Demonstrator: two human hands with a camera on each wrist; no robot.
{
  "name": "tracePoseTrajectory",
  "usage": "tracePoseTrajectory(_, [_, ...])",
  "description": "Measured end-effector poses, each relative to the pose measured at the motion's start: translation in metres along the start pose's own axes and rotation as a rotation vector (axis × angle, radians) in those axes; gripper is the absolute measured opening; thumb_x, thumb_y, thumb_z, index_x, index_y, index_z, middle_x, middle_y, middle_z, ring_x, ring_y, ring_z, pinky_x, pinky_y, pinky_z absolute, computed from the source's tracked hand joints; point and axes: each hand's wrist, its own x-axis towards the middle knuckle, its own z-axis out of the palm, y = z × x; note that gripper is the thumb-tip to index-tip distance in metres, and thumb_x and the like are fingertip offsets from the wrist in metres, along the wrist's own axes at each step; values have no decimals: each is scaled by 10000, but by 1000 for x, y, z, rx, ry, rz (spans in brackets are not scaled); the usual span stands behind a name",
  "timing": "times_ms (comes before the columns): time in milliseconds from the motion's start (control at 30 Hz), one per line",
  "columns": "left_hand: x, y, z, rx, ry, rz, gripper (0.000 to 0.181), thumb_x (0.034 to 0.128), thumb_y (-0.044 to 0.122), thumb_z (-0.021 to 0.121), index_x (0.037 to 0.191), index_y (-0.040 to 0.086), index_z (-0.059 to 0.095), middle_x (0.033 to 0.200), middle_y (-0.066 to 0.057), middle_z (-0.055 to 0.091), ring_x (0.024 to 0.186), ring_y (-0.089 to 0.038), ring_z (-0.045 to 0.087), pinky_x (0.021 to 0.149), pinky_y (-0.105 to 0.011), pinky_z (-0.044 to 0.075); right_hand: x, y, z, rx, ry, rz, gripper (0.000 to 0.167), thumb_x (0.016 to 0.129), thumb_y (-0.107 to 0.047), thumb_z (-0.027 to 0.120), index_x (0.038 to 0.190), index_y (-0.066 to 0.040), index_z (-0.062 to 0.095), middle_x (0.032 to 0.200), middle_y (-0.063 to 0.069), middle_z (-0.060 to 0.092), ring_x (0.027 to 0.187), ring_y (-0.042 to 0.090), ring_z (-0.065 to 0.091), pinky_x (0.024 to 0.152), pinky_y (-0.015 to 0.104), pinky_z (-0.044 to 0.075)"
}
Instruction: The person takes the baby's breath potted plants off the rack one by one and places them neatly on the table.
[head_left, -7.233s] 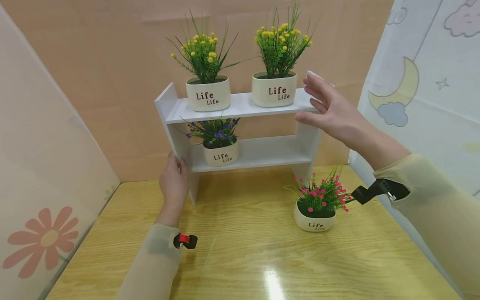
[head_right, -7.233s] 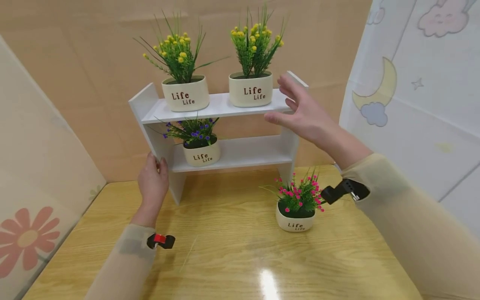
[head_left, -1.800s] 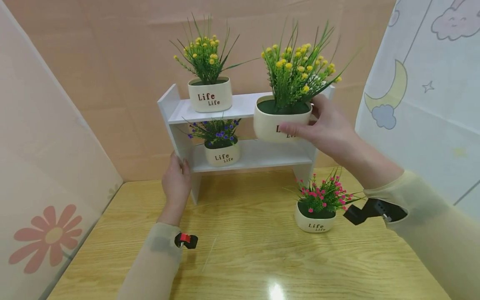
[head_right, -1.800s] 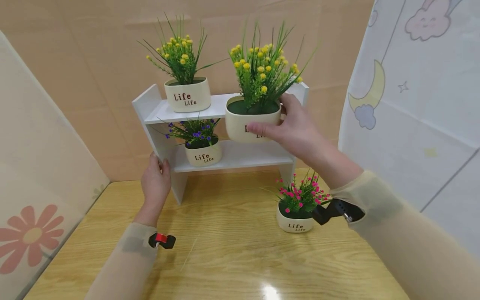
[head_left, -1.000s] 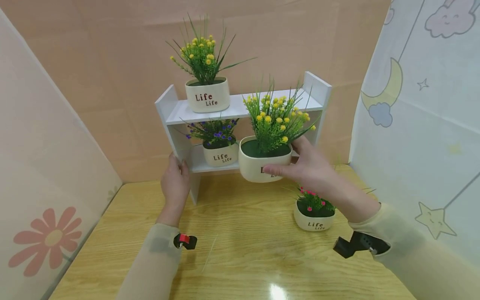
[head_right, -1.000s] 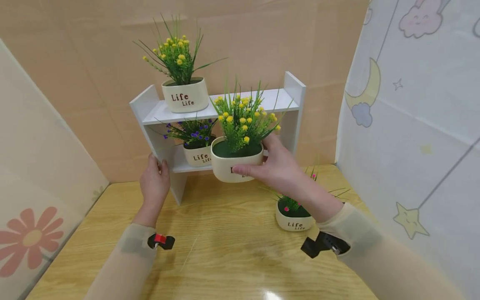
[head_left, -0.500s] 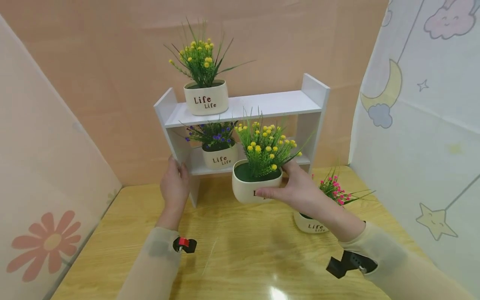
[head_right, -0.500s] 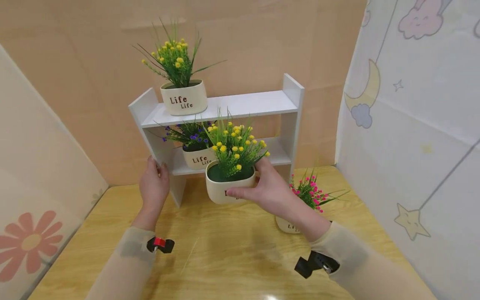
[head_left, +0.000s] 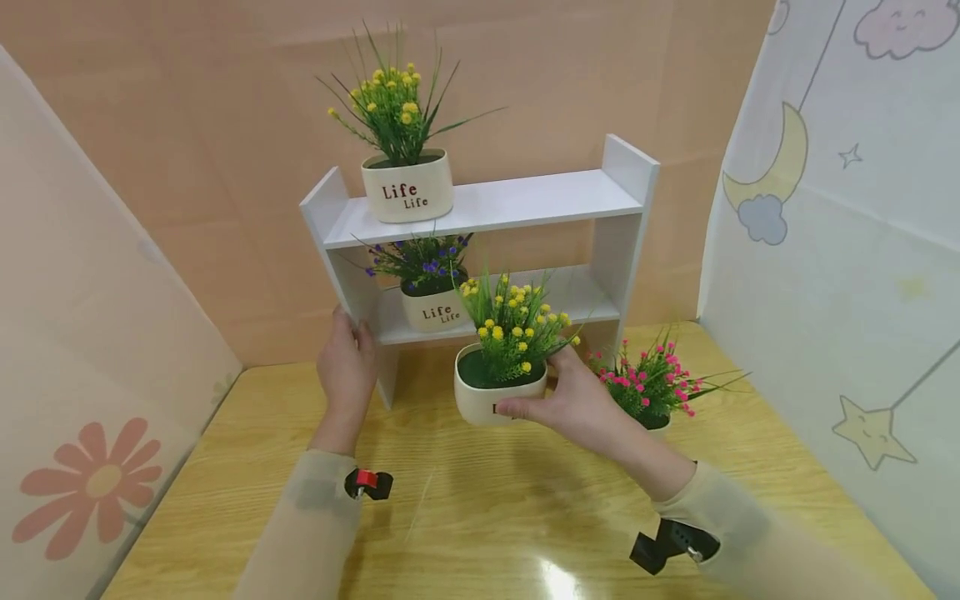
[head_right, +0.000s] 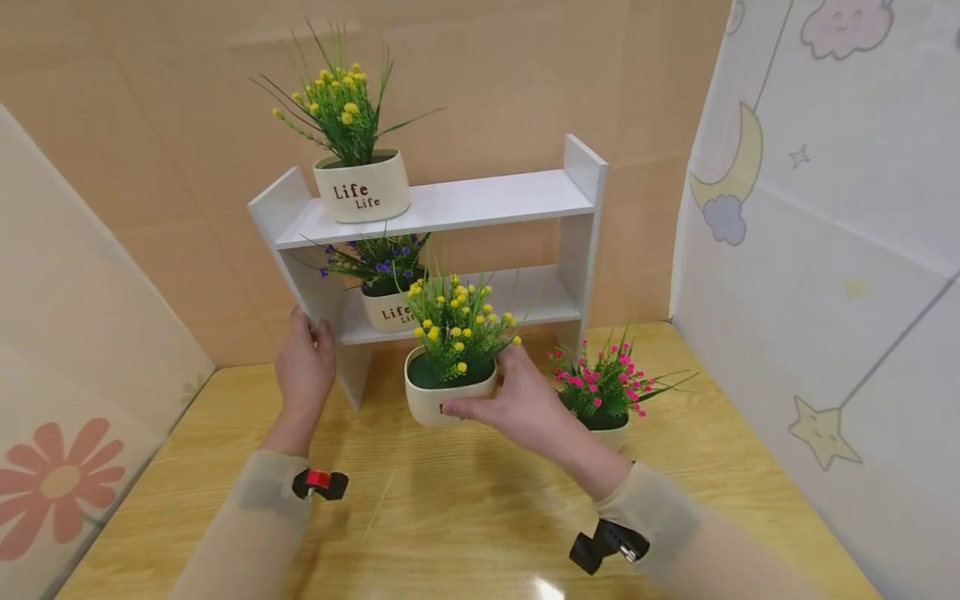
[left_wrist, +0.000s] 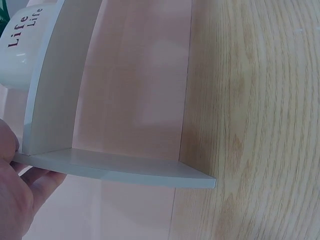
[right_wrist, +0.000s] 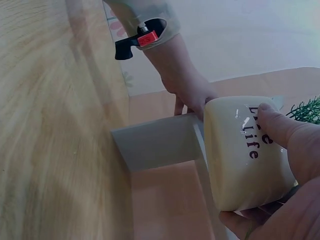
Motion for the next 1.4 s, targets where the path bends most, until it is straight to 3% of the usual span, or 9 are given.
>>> tracePoseTrajectory(467, [4,0,0,-2,11,18,384,1132,148,617,1467,-32,563,1157,-298,762,877,-502,750,697,-659,574,-11,31,21,-74,44,90,872,806,-335,1026,1470,-73,525,1500,147,597,1427,396,576,1123,592,514])
tracePoseTrajectory(567, [5,0,-1,0,13,17,383,1132,145,617,1468,-30,565,1166,-296,762,878,-495,751,696,-654,578,-13,38,24,-134,57,125,911,781,-383,1036,1443,-54,504,1456,167,621,1364,389,624,1078,566,550])
tracePoseTrajectory(667, [6,0,-1,6,9,16,387,1138,150,609,1476,-32,558,1191,-299,758,888,-492,757,702,-651,591,-16,43,25,-238,53,174,900,762,-472,1028,1372,-12,553,1368,172,625,1104,315,695,894,487,609])
tracePoseTrajectory(767, [6,0,-1,8,2,9,388,1142,155,600,1476,-37,553,1211,-305,752,903,-498,759,712,-654,596,-20,46,26,-337,41,220,904,730,-555,1019,1264,55,618,1322,179,608,859,234,615,710,405,552])
tracePoseTrajectory(967, [2,-3,0,5,-28,-14,405,1148,162,584,1498,-37,539,1291,-318,727,1013,-521,763,775,-661,626,-29,58,27,-289,20,281,1101,698,-530,1040,1497,-6,493,1187,159,642,772,212,604,702,400,556])
tracePoseTrajectory(1067, [1,-3,1,7,-18,-3,408,1149,156,576,1501,-46,532,1293,-327,724,1008,-529,765,771,-666,628,-29,66,27,-252,11,268,1017,711,-500,1043,1482,-68,537,1258,121,614,808,188,602,759,382,553])
tracePoseTrajectory(1233, [2,-1,1,-3,-11,20,405,1142,147,593,1488,-54,534,1278,-332,728,992,-531,766,752,-670,623,-32,76,25,-281,-6,287,610,754,-504,1019,938,-7,717,1451,190,543,750,199,605,718,378,536])
tracePoseTrajectory(1333, [1,0,0,0,-10,9,401,1133,147,607,1480,-44,543,1241,-328,741,965,-529,767,738,-670,615,-33,80,23,-333,-20,305,615,775,-554,990,628,-73,637,1609,248,462,878,277,655,693,375,534])
tracePoseTrajectory(1400, [1,0,0,0,-3,3,397,1128,144,614,1475,-38,550,1217,-326,748,944,-530,766,727,-671,610,-34,83,22,-364,-18,302,620,776,-583,979,615,-94,633,1665,280,415,1067,362,657,731,378,546])
